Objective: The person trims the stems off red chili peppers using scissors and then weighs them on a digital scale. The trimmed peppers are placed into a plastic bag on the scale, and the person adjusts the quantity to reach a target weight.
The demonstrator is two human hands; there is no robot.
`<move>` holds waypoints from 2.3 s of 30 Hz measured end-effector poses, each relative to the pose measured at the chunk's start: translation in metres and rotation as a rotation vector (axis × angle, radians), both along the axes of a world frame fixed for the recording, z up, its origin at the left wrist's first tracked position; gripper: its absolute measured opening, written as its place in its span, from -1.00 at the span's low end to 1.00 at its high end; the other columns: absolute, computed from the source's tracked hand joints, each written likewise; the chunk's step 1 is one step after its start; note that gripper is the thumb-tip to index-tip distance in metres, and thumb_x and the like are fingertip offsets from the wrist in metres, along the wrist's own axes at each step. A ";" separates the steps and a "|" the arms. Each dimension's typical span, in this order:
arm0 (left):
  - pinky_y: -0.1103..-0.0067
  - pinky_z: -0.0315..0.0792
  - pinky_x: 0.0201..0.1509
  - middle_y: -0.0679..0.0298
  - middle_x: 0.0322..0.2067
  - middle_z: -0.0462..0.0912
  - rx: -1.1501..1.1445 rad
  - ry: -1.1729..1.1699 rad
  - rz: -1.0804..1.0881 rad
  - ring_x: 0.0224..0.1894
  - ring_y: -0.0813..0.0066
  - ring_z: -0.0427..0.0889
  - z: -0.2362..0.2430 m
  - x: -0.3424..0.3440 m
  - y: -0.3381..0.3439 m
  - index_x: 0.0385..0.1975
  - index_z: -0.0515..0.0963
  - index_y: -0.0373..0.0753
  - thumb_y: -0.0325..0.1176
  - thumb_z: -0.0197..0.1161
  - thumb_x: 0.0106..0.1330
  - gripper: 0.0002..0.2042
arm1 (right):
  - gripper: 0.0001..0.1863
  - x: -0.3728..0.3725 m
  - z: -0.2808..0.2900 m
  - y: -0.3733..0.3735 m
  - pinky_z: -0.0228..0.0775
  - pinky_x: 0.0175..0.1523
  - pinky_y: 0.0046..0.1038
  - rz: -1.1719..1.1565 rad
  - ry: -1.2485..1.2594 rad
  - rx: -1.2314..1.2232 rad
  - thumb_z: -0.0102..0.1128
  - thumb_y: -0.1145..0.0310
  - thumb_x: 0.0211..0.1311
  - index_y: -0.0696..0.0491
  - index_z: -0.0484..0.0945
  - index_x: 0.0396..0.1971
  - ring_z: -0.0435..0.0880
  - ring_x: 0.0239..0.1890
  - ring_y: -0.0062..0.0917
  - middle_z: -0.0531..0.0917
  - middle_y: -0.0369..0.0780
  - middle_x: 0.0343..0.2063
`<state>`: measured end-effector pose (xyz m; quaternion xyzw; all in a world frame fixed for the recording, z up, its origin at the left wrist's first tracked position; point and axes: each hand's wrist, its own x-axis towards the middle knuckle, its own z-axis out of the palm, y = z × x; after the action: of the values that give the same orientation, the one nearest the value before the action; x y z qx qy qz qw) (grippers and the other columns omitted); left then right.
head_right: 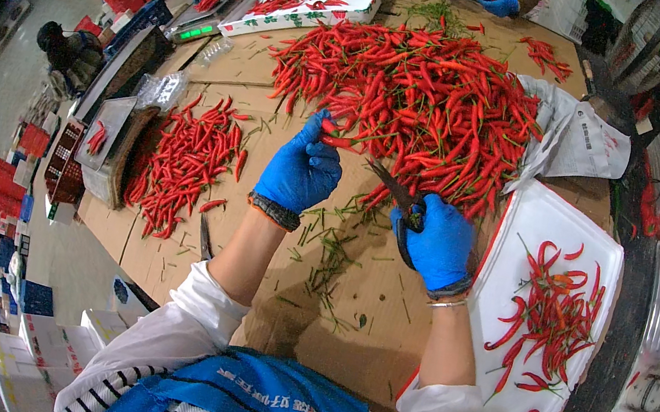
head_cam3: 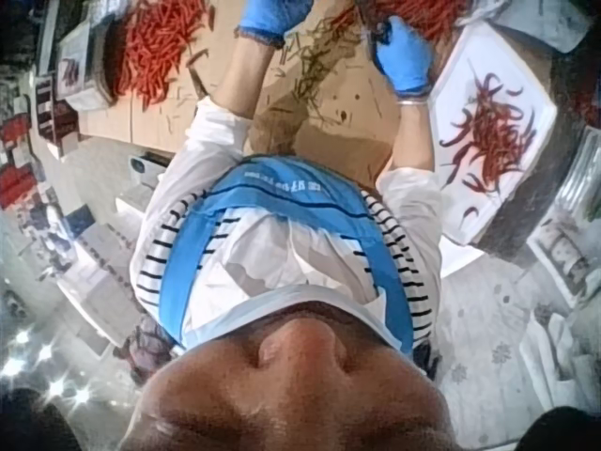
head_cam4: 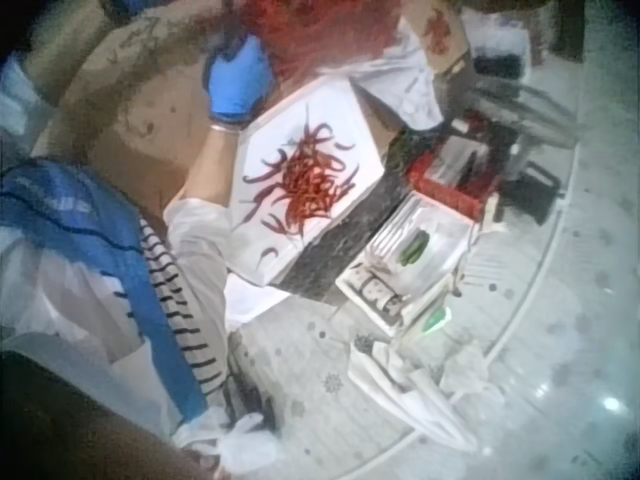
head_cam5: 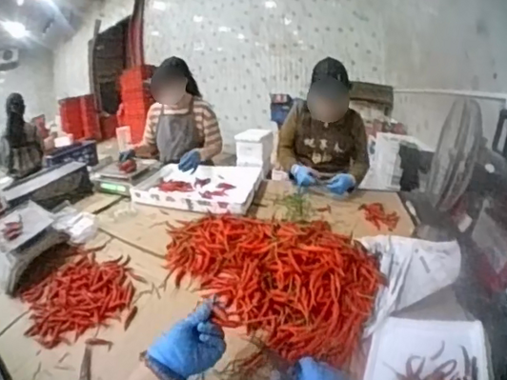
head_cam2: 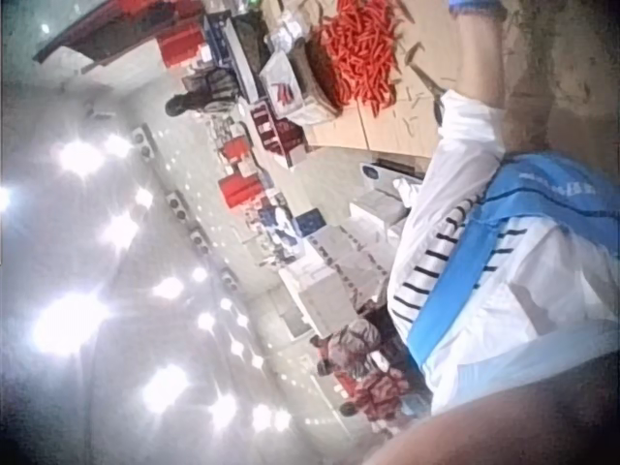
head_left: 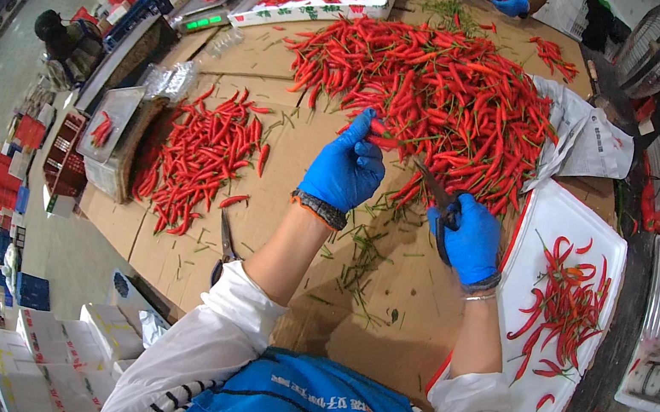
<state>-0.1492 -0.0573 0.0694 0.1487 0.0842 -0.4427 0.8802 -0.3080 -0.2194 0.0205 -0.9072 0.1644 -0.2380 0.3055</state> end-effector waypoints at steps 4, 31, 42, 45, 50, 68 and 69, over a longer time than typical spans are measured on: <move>0.77 0.25 -0.56 0.47 -0.66 0.41 -0.008 0.013 -0.046 -0.63 0.76 0.35 0.001 -0.010 0.000 -0.21 0.53 -0.11 -0.26 0.12 0.36 -0.87 | -0.60 0.002 0.001 0.002 0.31 -0.44 -0.27 0.092 0.026 0.129 0.41 0.12 -0.05 0.10 0.43 -0.49 0.53 -0.55 -0.17 0.54 -0.11 -0.62; 0.68 0.46 -0.24 0.22 -0.17 0.63 1.048 -0.363 0.741 -0.25 0.49 0.62 -0.042 -0.005 0.411 0.03 0.46 -0.28 -0.31 0.09 0.34 -0.69 | -0.63 -0.001 -0.027 0.001 0.32 -0.40 -0.20 0.082 0.322 -0.333 0.38 0.12 -0.07 0.06 0.45 -0.47 0.56 -0.44 -0.17 0.58 -0.11 -0.52; 0.68 0.41 -0.35 0.22 -0.28 0.65 1.313 -0.343 0.903 -0.38 0.55 0.61 -0.073 -0.043 0.601 -0.08 0.54 -0.27 -0.35 0.08 0.34 -0.77 | -0.75 0.051 0.020 0.104 0.42 -0.37 -0.23 0.296 0.786 -0.744 0.22 0.15 0.03 0.03 0.60 -0.41 0.64 -0.37 -0.18 0.65 -0.10 -0.43; 0.67 0.41 -0.33 0.22 -0.29 0.65 1.327 -0.369 0.832 -0.38 0.55 0.61 -0.075 -0.020 0.645 -0.08 0.54 -0.27 -0.35 0.10 0.33 -0.76 | -0.80 0.067 -0.006 0.118 0.43 -0.42 -0.30 0.123 1.132 -1.111 0.10 0.22 0.10 -0.06 0.68 -0.49 0.68 -0.38 -0.31 0.69 -0.17 -0.44; 0.65 0.41 -0.32 0.21 -0.24 0.66 1.397 -0.394 0.778 -0.36 0.53 0.61 -0.092 0.011 0.733 -0.08 0.55 -0.26 -0.33 0.12 0.33 -0.76 | -0.74 0.110 0.033 0.202 0.45 -0.30 -0.22 0.028 0.903 -0.825 0.08 0.18 0.11 0.02 0.64 -0.39 0.66 -0.33 -0.22 0.67 -0.14 -0.41; 0.48 0.26 0.20 0.10 0.09 0.48 1.417 -0.906 0.974 0.12 0.30 0.45 -0.097 0.379 0.823 0.11 0.44 -0.28 -0.05 -0.13 0.42 -0.53 | -0.54 0.338 -0.004 0.615 0.21 0.24 -0.41 0.377 -0.094 0.795 -0.05 0.35 0.37 0.20 0.24 0.20 0.39 0.18 -0.41 0.41 -0.11 0.15; 0.48 0.27 0.20 0.09 0.09 0.49 1.452 -0.858 0.890 0.11 0.29 0.46 -0.100 0.390 0.824 0.11 0.44 -0.28 -0.04 -0.14 0.42 -0.52 | -0.52 0.349 -0.011 0.623 0.17 0.27 -0.39 0.375 -0.115 0.721 -0.06 0.32 0.37 0.21 0.22 0.22 0.37 0.19 -0.38 0.40 -0.09 0.16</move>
<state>0.2409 0.7666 -0.0302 0.7630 0.0571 0.1855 0.6166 0.0405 0.4032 0.0096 -0.7415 0.0517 -0.1557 0.6506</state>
